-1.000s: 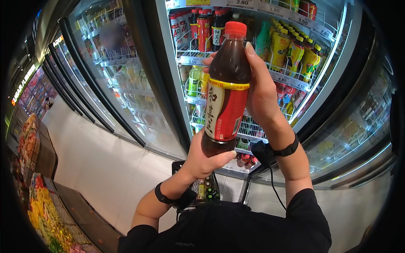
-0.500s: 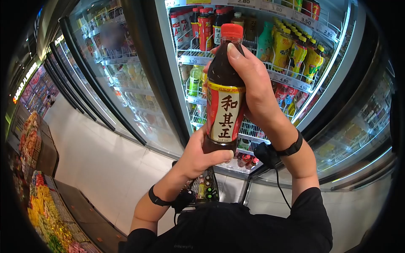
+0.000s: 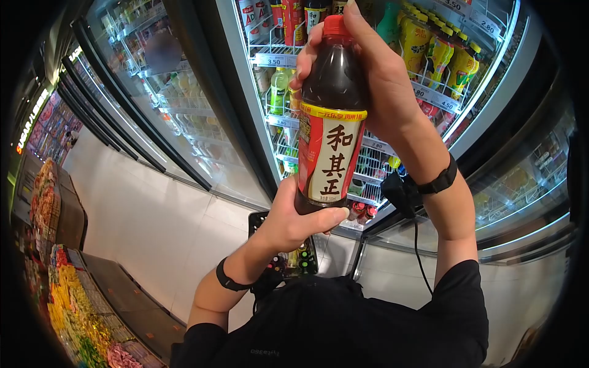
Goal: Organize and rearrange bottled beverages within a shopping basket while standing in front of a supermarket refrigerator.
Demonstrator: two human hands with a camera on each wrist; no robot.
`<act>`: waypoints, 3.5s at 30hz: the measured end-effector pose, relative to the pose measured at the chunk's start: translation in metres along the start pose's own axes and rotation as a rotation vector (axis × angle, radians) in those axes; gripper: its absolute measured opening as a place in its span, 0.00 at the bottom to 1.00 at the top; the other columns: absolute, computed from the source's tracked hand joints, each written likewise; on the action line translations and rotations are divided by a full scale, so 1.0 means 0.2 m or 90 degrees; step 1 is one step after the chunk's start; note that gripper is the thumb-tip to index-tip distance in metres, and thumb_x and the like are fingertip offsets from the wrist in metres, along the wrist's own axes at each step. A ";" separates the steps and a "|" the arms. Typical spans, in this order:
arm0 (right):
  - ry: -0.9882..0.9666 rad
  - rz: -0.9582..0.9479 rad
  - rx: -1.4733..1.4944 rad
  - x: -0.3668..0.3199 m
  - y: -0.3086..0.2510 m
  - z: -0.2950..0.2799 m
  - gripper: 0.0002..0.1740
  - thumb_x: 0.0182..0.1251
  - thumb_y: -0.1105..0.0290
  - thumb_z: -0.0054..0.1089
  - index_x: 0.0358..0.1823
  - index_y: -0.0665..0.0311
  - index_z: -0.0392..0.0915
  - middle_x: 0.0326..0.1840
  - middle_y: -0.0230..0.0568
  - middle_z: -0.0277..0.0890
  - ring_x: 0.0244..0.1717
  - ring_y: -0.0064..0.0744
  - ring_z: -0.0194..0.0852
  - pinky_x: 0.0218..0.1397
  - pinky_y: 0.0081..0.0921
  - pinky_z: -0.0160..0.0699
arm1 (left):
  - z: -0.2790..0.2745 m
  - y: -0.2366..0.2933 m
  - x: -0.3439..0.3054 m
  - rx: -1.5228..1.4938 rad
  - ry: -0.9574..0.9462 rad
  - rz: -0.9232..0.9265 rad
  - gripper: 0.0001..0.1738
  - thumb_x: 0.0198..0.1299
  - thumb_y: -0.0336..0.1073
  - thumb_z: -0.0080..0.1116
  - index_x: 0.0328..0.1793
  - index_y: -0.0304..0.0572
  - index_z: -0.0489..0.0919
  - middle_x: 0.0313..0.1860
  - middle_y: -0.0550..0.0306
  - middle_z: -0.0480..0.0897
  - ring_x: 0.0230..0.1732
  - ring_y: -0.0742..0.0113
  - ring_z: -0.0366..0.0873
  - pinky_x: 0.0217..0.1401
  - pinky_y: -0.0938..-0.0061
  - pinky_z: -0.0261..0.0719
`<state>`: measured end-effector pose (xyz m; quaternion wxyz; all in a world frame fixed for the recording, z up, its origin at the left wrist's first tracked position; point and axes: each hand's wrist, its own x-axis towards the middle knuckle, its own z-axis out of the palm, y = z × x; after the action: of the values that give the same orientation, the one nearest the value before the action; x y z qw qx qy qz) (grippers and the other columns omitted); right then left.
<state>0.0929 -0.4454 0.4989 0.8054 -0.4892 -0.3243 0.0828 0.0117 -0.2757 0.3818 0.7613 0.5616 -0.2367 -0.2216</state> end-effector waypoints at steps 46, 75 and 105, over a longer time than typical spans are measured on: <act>0.088 0.059 -0.603 0.15 0.04 -0.17 0.25 0.80 0.49 0.53 0.50 0.69 0.77 0.35 0.33 0.79 0.32 0.23 0.73 0.37 0.30 0.77 | -0.48 -0.08 0.44 0.225 0.001 0.062 0.28 0.56 0.43 0.76 0.57 0.35 0.77 0.45 0.58 0.82 0.46 0.72 0.80 0.51 0.73 0.79; 0.012 -0.298 -0.986 0.92 -0.03 -0.86 0.27 0.74 0.55 0.63 0.63 0.69 0.73 0.56 0.60 0.78 0.56 0.61 0.78 0.59 0.42 0.76 | -0.75 0.44 1.71 0.716 0.323 0.364 0.41 0.52 0.43 0.78 0.69 0.37 0.71 0.56 0.43 0.85 0.60 0.43 0.82 0.63 0.56 0.80; 0.319 -0.436 -0.950 0.71 0.17 -0.86 0.23 0.77 0.60 0.58 0.61 0.71 0.75 0.55 0.59 0.77 0.54 0.52 0.80 0.57 0.38 0.79 | -0.70 0.14 1.36 0.730 0.342 0.522 0.42 0.59 0.43 0.71 0.76 0.34 0.68 0.70 0.38 0.73 0.73 0.41 0.69 0.76 0.55 0.66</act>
<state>0.3124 -0.4901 0.4784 0.3015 -0.7701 -0.2365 -0.5100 0.3137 -0.3280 0.4033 0.4025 0.7714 -0.3111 0.3823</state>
